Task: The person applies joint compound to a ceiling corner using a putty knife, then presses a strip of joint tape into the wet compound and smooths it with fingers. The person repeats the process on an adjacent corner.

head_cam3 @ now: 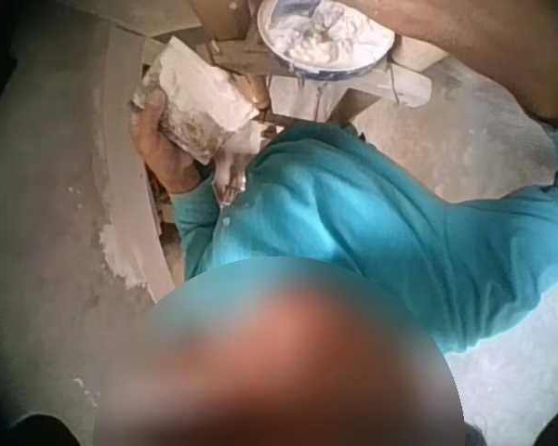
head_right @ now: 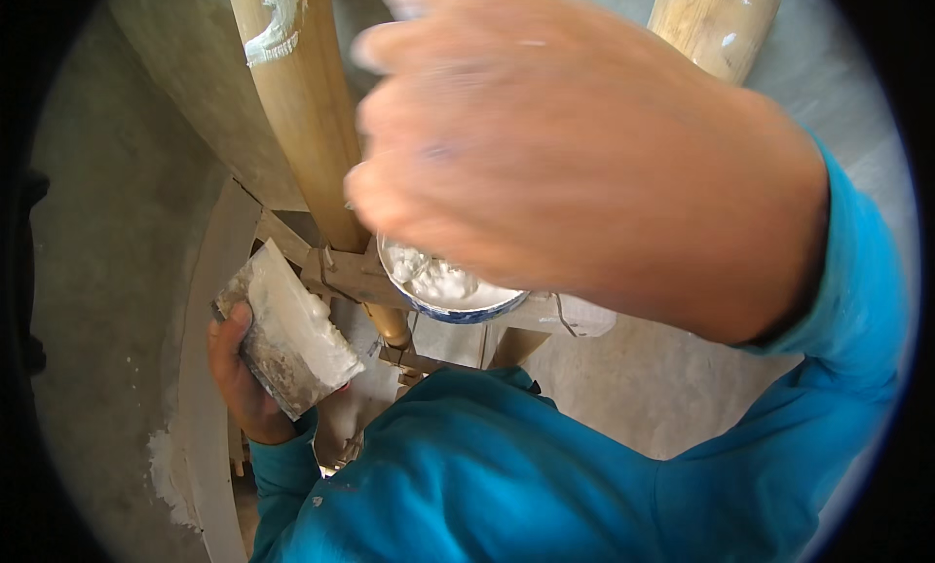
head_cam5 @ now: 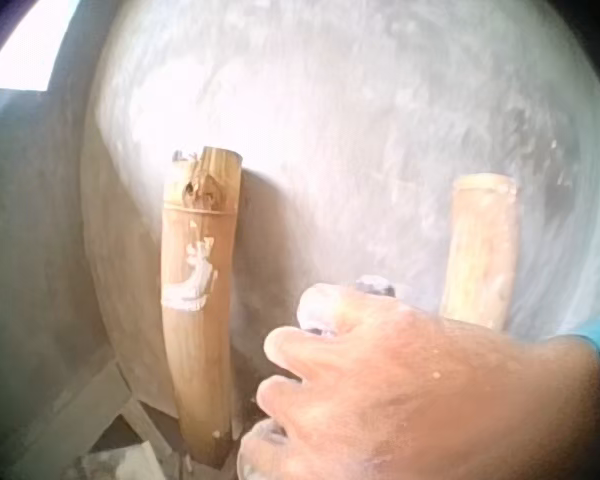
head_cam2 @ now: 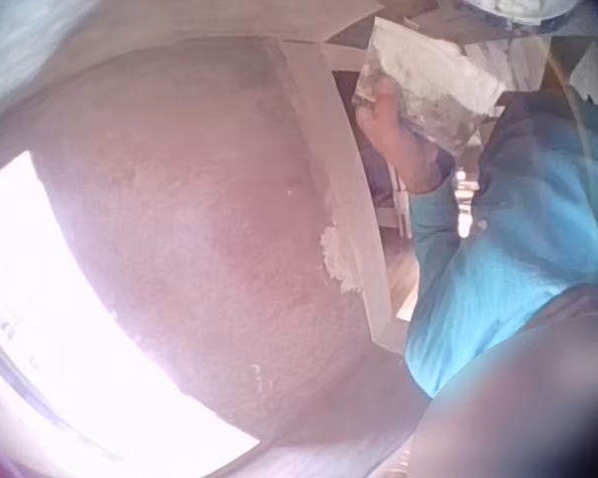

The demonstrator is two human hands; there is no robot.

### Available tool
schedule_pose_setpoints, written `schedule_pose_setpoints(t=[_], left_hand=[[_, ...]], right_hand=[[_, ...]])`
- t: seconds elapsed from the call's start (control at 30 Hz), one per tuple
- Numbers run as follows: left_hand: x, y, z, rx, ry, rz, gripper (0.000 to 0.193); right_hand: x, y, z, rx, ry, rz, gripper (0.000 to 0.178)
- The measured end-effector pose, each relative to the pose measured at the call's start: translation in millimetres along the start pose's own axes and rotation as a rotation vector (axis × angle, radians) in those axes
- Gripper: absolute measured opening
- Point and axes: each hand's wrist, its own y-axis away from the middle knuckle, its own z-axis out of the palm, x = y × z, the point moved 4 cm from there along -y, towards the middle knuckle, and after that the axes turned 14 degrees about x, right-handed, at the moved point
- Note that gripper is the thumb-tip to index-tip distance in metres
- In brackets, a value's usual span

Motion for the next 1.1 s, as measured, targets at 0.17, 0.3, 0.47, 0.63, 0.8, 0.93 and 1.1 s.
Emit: schedule_pose_setpoints(t=[0.17,0.3,0.47,0.63,0.8,0.93,1.1], left_hand=[[-3,2,0,0.043,-0.032,0.03,0.039],[-4,2,2,0.01,-0.08,0.014,0.038],[-14,4,-1,0.06,-0.069,-0.008,0.037],[-24,2,3,-0.003,-0.065,-0.065,0.038],[-29,0,7,-0.059,-0.074,-0.107,0.04],[-31,0,9,-0.08,-0.073,-0.127,0.039],[-25,-1,10,-0.07,-0.045,-0.12,0.04]], right_hand=[[-6,-20,18,0.083,-0.151,-0.169,0.018],[-13,-13,18,-0.091,-0.109,-0.281,0.017],[2,7,6,-0.324,-0.142,-0.144,0.013],[18,21,-17,-0.406,0.041,0.043,0.022],[19,41,-25,-0.701,0.035,0.326,0.035],[14,53,-23,-0.805,-0.077,0.434,0.033],[16,58,-29,-0.912,-0.268,0.552,0.03]])
